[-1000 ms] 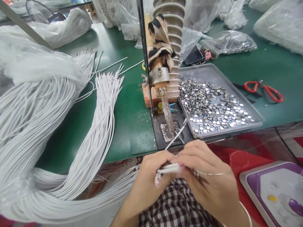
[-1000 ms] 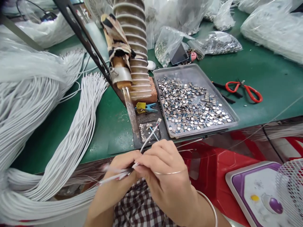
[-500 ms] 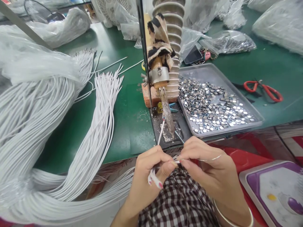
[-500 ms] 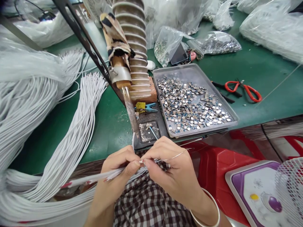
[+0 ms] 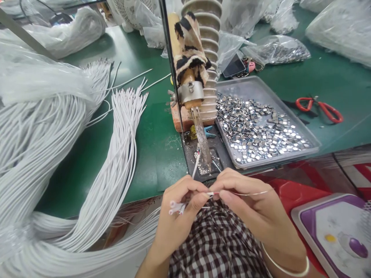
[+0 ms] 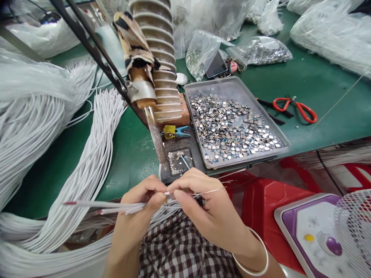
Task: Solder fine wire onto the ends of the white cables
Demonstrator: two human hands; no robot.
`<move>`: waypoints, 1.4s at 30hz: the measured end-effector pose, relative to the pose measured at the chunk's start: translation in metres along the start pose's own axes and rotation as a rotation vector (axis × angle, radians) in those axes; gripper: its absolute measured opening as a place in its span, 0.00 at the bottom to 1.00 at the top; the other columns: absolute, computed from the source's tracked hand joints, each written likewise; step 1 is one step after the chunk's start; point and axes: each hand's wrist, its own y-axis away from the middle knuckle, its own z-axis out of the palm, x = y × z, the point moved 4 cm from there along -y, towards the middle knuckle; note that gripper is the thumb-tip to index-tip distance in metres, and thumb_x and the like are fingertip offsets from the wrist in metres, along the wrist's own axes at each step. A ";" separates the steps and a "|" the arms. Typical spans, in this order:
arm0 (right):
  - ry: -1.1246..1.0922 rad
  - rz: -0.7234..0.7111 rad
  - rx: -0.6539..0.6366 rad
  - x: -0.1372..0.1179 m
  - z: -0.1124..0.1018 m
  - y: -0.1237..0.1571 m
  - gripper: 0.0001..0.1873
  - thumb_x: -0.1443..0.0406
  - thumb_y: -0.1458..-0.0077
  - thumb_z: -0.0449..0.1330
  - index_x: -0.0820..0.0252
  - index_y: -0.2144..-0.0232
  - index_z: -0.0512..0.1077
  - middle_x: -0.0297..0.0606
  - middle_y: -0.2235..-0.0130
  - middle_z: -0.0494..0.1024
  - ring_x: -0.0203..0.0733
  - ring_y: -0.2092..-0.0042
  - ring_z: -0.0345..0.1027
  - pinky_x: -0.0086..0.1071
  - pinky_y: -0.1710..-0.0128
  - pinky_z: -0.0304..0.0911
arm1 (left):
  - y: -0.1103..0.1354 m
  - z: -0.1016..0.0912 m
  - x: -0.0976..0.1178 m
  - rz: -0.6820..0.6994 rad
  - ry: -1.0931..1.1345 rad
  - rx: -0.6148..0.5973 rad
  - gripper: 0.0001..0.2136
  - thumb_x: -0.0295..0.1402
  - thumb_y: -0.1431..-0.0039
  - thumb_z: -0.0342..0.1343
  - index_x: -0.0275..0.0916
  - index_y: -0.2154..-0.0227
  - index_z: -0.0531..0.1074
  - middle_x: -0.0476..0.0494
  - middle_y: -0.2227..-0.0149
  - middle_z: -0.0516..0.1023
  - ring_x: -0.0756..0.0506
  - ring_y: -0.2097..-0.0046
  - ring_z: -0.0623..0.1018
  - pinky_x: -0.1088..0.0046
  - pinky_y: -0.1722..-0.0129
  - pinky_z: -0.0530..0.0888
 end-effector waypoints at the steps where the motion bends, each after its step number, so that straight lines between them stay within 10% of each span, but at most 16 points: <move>1: 0.017 -0.032 0.005 -0.001 0.000 0.000 0.10 0.71 0.39 0.58 0.57 0.66 0.79 0.34 0.71 0.78 0.35 0.67 0.70 0.29 0.68 0.66 | 0.000 0.000 -0.001 -0.019 0.002 0.004 0.09 0.37 0.34 0.58 0.40 0.69 0.77 0.50 0.73 0.72 0.50 0.72 0.67 0.74 0.73 0.61; 13: 0.108 0.068 -0.020 0.002 -0.008 -0.004 0.15 0.69 0.38 0.55 0.59 0.78 0.70 0.31 0.76 0.73 0.32 0.73 0.66 0.26 0.72 0.63 | -0.003 0.004 -0.001 0.100 0.036 -0.018 0.05 0.32 0.36 0.60 0.42 0.68 0.78 0.51 0.72 0.74 0.50 0.70 0.70 0.75 0.70 0.64; 17: 0.709 -0.022 0.355 0.018 -0.045 -0.019 0.15 0.66 0.34 0.51 0.60 0.67 0.77 0.41 0.67 0.80 0.44 0.63 0.73 0.37 0.61 0.66 | -0.004 0.001 -0.008 0.076 0.107 0.046 0.04 0.30 0.37 0.62 0.45 0.64 0.81 0.50 0.65 0.76 0.50 0.65 0.73 0.78 0.67 0.68; 21: 1.140 0.006 0.305 0.044 -0.063 -0.041 0.08 0.67 0.41 0.59 0.64 0.68 0.79 0.47 0.67 0.80 0.55 0.61 0.72 0.43 0.64 0.64 | -0.004 0.004 -0.012 0.043 0.106 0.073 0.07 0.26 0.42 0.65 0.46 0.65 0.82 0.51 0.61 0.77 0.52 0.64 0.75 0.80 0.67 0.69; 25: 1.109 -0.049 0.354 0.034 -0.063 -0.038 0.09 0.68 0.41 0.59 0.64 0.71 0.78 0.45 0.69 0.79 0.52 0.63 0.73 0.40 0.66 0.64 | -0.006 0.005 -0.008 0.031 0.071 0.131 0.08 0.23 0.39 0.60 0.44 0.68 0.80 0.50 0.59 0.82 0.49 0.57 0.80 0.77 0.57 0.73; 32: 0.334 -0.154 0.219 0.001 -0.020 -0.012 0.08 0.73 0.41 0.61 0.56 0.67 0.76 0.24 0.73 0.79 0.26 0.76 0.68 0.20 0.74 0.63 | -0.014 0.009 0.008 0.025 0.004 0.068 0.09 0.23 0.40 0.58 0.39 0.74 0.77 0.49 0.64 0.86 0.51 0.66 0.82 0.79 0.65 0.73; 42: 0.265 -0.174 0.215 0.006 -0.013 -0.012 0.08 0.71 0.38 0.60 0.54 0.62 0.78 0.25 0.67 0.81 0.26 0.67 0.74 0.19 0.64 0.69 | -0.021 0.008 0.015 0.004 -0.052 0.080 0.12 0.20 0.44 0.55 0.39 0.79 0.73 0.52 0.69 0.85 0.52 0.71 0.77 0.78 0.69 0.70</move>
